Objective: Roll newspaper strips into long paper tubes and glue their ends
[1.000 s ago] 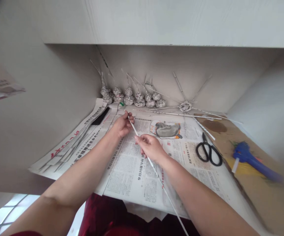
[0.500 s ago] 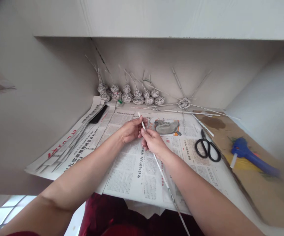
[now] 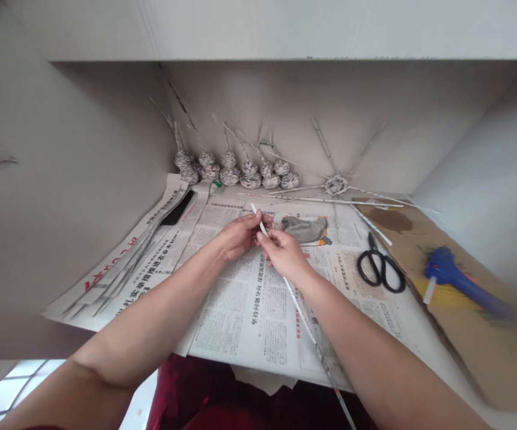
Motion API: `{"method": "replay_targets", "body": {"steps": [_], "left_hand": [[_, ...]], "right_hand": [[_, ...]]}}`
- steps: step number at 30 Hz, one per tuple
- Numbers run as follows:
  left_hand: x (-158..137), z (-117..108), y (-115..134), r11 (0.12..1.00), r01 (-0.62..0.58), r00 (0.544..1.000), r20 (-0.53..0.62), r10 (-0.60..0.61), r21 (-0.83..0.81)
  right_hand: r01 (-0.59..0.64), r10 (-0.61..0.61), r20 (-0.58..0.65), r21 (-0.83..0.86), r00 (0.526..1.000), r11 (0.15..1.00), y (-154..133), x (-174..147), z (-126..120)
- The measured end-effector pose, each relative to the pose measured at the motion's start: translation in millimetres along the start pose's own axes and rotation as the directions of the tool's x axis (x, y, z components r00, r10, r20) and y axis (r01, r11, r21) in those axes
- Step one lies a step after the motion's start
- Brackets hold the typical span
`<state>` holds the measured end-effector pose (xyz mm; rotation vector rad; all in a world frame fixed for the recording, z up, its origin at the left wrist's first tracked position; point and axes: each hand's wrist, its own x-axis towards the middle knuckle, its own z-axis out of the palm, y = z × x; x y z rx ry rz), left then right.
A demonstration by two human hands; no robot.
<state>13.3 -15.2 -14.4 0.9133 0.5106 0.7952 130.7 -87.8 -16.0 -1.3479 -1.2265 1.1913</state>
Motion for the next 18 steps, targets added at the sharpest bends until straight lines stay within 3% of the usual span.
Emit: {"method": "replay_targets", "body": {"steps": [3,5,8,10,12,15,18], "left_hand": [[-0.2,-2.2,1.4,1.0,-0.012,0.998,0.064,0.012,0.01],[-1.1,-2.9,3.8,1.0,-0.005,0.997,0.081,0.004,0.011],[-2.7,-2.9,7.4,1.0,0.002,0.996,0.092,-0.001,-0.013],[-3.4,-2.9,8.6,1.0,0.004,0.994,0.107,-0.002,-0.016],[-3.3,-3.4,8.0,1.0,-0.006,0.994,0.109,0.006,0.005],[-1.8,-4.4,4.4,0.998,-0.025,0.997,0.072,0.021,0.056],[-0.7,-4.4,1.6,0.994,-0.012,0.998,0.058,0.006,0.105]], "right_hand": [[-0.005,0.005,0.004,0.02,1.0,1.0,-3.9,0.2,-3.8],[-0.104,0.081,0.126,0.184,0.989,0.977,-8.8,-1.0,-7.1],[-0.253,0.095,0.362,0.42,0.928,0.871,-15.6,-3.5,-10.2],[-0.29,0.093,0.404,0.461,0.91,0.839,-17.0,-4.4,-10.1],[-0.248,0.119,0.332,0.38,0.936,0.891,-14.9,-3.9,-8.8],[-0.091,0.079,0.127,0.093,0.989,0.991,-7.5,-1.1,-6.9],[0.015,-0.01,0.044,-0.095,0.999,0.995,-1.6,0.8,-6.1]]}}
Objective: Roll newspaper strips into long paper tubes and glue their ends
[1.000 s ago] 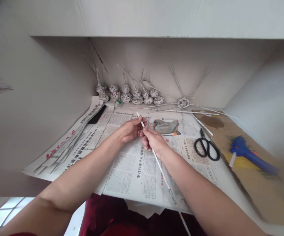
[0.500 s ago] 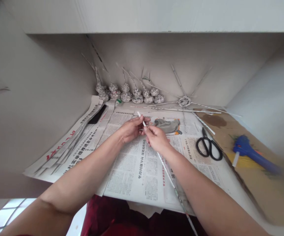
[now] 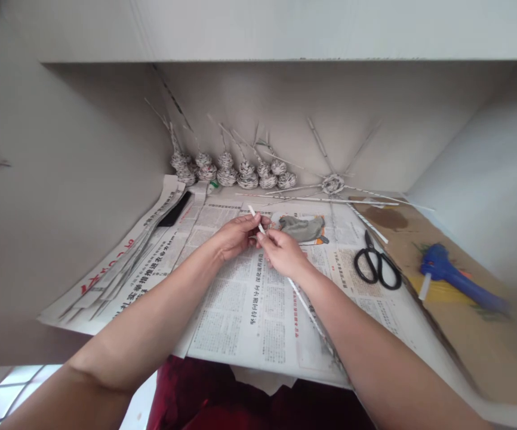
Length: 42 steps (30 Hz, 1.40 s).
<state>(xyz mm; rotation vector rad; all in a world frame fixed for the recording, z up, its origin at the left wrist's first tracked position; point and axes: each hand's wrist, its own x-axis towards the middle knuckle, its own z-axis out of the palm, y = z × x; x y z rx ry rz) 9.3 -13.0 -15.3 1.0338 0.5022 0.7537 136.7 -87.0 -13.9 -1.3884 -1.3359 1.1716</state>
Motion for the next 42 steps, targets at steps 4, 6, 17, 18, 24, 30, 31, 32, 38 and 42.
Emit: {"method": "replay_targets", "body": {"steps": [4,6,17,18,24,30,31,32,38,42], "left_hand": [[-1.3,2.0,2.3,0.999,0.018,0.999,0.046,-0.016,-0.043],[-2.5,2.7,4.8,0.997,0.034,0.998,0.049,-0.031,-0.062],[-5.1,-1.4,11.8,0.998,0.015,0.995,0.101,-0.008,-0.068],[-4.9,-0.9,11.7,0.998,0.016,0.996,0.087,-0.01,-0.068],[-4.4,8.0,4.6,0.994,0.07,0.997,-0.033,-0.073,-0.08],[-1.7,10.3,-6.3,0.995,0.07,0.997,-0.026,-0.072,-0.072],[-1.4,10.1,-7.1,0.996,0.07,0.997,-0.031,-0.072,-0.064],[-1.3,10.1,-7.5,0.996,0.073,0.997,-0.031,-0.075,-0.053],[-4.4,15.5,-3.2,0.997,0.072,0.996,-0.057,-0.072,-0.01],[-5.1,18.4,-2.9,0.998,0.06,0.996,-0.065,-0.06,-0.004]], "right_hand": [[-0.034,0.027,0.06,0.109,0.998,0.993,-0.9,-2.1,0.5],[-0.081,0.053,0.127,0.221,0.99,0.972,-4.1,-3.9,-0.4],[-0.193,0.101,0.274,0.331,0.956,0.924,-8.8,-4.9,-4.3],[-0.126,0.082,0.182,0.251,0.98,0.96,-7.3,-4.0,-4.0],[0.303,-0.321,-0.268,-0.106,0.908,0.947,-4.4,0.4,-8.9],[0.34,-0.393,-0.191,-0.26,0.899,0.904,-3.5,-0.8,-8.6],[0.343,-0.394,-0.191,-0.251,0.899,0.905,-2.8,-0.7,-8.4],[0.352,-0.396,-0.187,-0.232,0.899,0.907,-2.2,-0.4,-8.4],[0.416,-0.439,-0.178,-0.153,0.881,0.897,-3.3,0.3,-12.2],[0.394,-0.402,-0.164,-0.081,0.901,0.916,-5.3,0.1,-14.7]]}}
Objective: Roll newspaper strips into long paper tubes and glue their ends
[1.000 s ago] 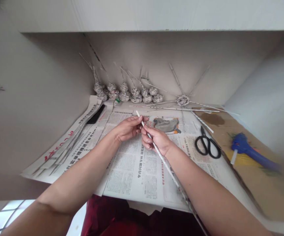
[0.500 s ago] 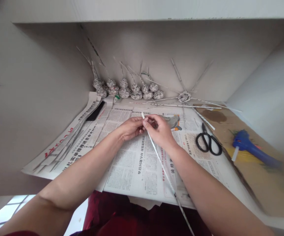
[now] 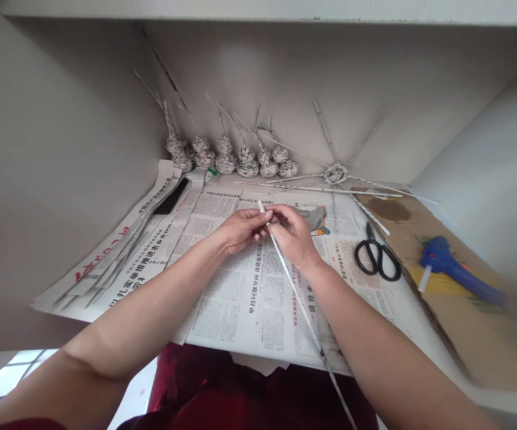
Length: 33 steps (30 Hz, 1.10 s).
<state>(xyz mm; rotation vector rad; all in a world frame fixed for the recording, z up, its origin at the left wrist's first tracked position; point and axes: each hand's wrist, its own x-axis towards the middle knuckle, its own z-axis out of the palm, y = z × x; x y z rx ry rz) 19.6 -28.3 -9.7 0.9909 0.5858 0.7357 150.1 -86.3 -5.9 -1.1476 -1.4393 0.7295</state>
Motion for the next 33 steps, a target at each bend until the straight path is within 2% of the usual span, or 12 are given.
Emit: {"method": "replay_targets", "body": {"steps": [3,9,17,26,30,33], "left_hand": [[-0.2,3.3,-2.0,1.0,-0.019,1.0,-0.018,0.019,0.011],[-3.1,14.7,-6.3,0.995,-0.02,0.992,-0.124,0.031,0.094],[-4.6,16.6,-11.3,0.993,0.029,0.991,-0.134,-0.014,0.115],[-7.0,17.0,-8.3,0.989,0.077,0.993,-0.099,-0.064,0.128],[-6.1,13.4,-9.8,0.988,0.057,0.998,-0.041,-0.052,0.142],[-6.3,13.0,-9.3,0.989,0.053,0.999,-0.009,-0.053,0.137]], "right_hand": [[-0.013,0.013,-0.019,-0.002,1.0,1.0,-0.1,0.5,0.1],[-0.06,0.053,-0.12,-0.061,0.991,0.996,2.0,1.5,4.2],[-0.118,0.109,-0.181,-0.038,0.977,0.992,7.0,4.0,4.7],[-0.225,0.252,-0.221,0.14,0.942,0.964,6.1,5.2,4.4],[-0.339,0.421,-0.188,0.352,0.888,0.872,-0.1,6.5,3.9],[-0.391,0.489,-0.124,0.45,0.863,0.803,-1.5,8.0,2.0]]}}
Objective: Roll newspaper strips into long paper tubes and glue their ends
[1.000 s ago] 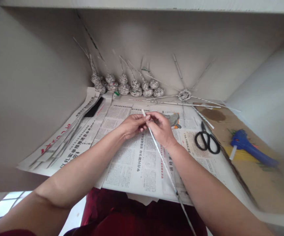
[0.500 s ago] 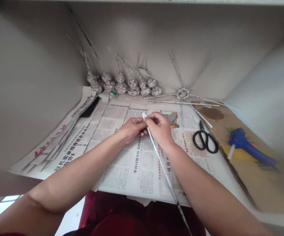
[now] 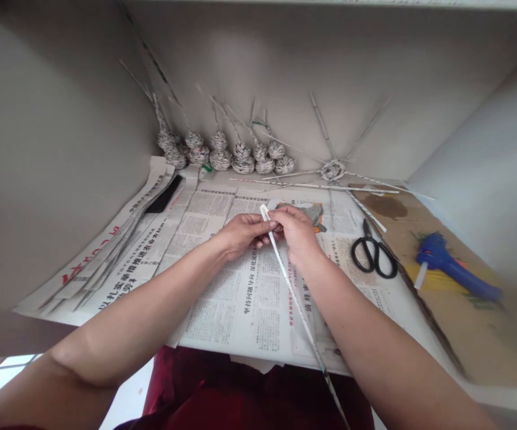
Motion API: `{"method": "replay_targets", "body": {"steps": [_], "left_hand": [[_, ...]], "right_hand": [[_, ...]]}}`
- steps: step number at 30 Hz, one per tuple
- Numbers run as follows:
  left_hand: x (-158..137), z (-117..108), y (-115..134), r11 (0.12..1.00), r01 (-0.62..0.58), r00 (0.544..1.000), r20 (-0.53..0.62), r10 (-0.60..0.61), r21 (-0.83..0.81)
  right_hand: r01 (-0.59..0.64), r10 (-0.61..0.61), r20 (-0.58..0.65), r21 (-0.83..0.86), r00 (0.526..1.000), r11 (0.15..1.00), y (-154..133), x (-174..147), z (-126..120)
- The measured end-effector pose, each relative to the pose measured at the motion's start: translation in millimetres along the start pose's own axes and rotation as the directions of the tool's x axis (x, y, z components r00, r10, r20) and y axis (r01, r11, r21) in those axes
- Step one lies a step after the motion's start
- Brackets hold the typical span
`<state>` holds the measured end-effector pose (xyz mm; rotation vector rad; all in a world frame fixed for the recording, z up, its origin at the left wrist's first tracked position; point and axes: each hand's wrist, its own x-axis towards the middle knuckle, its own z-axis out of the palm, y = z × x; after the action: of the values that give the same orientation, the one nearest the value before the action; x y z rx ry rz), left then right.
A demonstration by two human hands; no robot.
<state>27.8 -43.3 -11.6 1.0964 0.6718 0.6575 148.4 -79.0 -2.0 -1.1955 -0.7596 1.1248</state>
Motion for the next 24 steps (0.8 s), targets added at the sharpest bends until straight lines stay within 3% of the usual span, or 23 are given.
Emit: {"method": "replay_targets", "body": {"steps": [8,20,24], "left_hand": [[-0.6,4.0,-0.6,0.998,-0.001,0.994,-0.106,-0.006,-0.058],[-2.7,4.1,3.2,0.988,0.037,0.992,-0.114,-0.054,-0.148],[-1.6,2.4,2.4,0.98,0.044,0.995,-0.08,-0.06,-0.195]], "right_hand": [[0.063,-0.065,-0.04,-0.041,0.997,0.997,0.2,-0.6,2.2],[-0.024,0.022,0.025,0.052,0.999,0.998,-0.3,2.2,-0.3],[-0.106,0.099,0.074,0.095,0.992,0.99,0.9,6.5,-3.9]]}}
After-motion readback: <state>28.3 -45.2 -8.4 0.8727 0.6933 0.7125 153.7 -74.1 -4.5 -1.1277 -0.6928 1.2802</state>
